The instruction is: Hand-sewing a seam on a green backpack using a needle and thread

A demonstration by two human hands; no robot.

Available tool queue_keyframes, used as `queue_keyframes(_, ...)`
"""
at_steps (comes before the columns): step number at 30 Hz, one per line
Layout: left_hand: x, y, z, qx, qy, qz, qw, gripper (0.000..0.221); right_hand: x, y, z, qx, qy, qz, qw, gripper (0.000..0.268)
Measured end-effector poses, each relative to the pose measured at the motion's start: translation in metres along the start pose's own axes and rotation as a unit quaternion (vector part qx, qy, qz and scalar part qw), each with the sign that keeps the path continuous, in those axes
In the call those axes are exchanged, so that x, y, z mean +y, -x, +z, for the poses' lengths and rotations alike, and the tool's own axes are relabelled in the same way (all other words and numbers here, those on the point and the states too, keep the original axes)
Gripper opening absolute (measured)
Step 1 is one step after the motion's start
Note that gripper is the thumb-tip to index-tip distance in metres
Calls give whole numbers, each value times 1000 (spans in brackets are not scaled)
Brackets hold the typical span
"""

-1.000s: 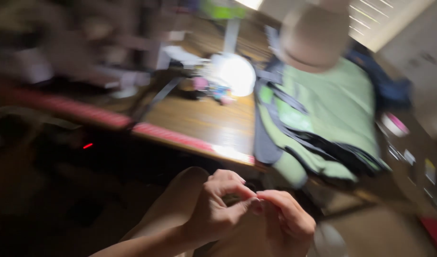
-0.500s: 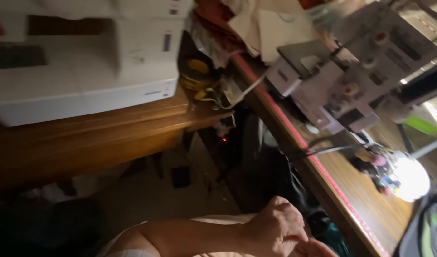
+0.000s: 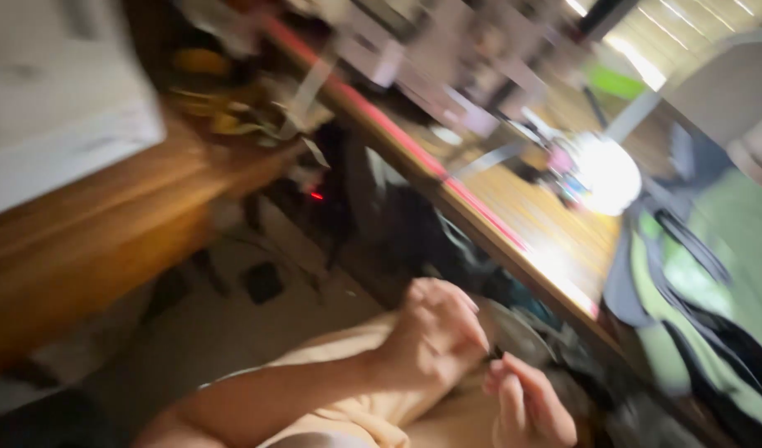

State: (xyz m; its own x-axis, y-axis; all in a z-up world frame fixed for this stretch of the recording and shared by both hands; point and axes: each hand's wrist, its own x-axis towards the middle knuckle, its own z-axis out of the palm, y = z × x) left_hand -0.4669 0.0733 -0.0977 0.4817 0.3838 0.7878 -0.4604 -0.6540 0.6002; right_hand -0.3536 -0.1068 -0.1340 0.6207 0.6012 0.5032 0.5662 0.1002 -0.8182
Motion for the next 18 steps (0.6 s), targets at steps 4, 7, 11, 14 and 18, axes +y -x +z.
queue_keyframes(4,-7,-16,-6,84,188,-195,959,10,12,-5,-39,265,241,202,911,26)
queue_keyframes(7,-8,-17,-1,40,178,-275,944,5,9,2,-55,228,358,292,857,31)
queue_keyframes(11,-5,-15,21,16,252,-356,900,11,-30,-16,-11,197,-44,106,974,13)
queue_keyframes(14,8,-16,27,10,417,-312,854,11,-27,-43,14,104,-225,72,966,17)
queue_keyframes(18,6,-15,9,24,315,-404,858,12,-21,-66,32,-25,-317,69,946,7)
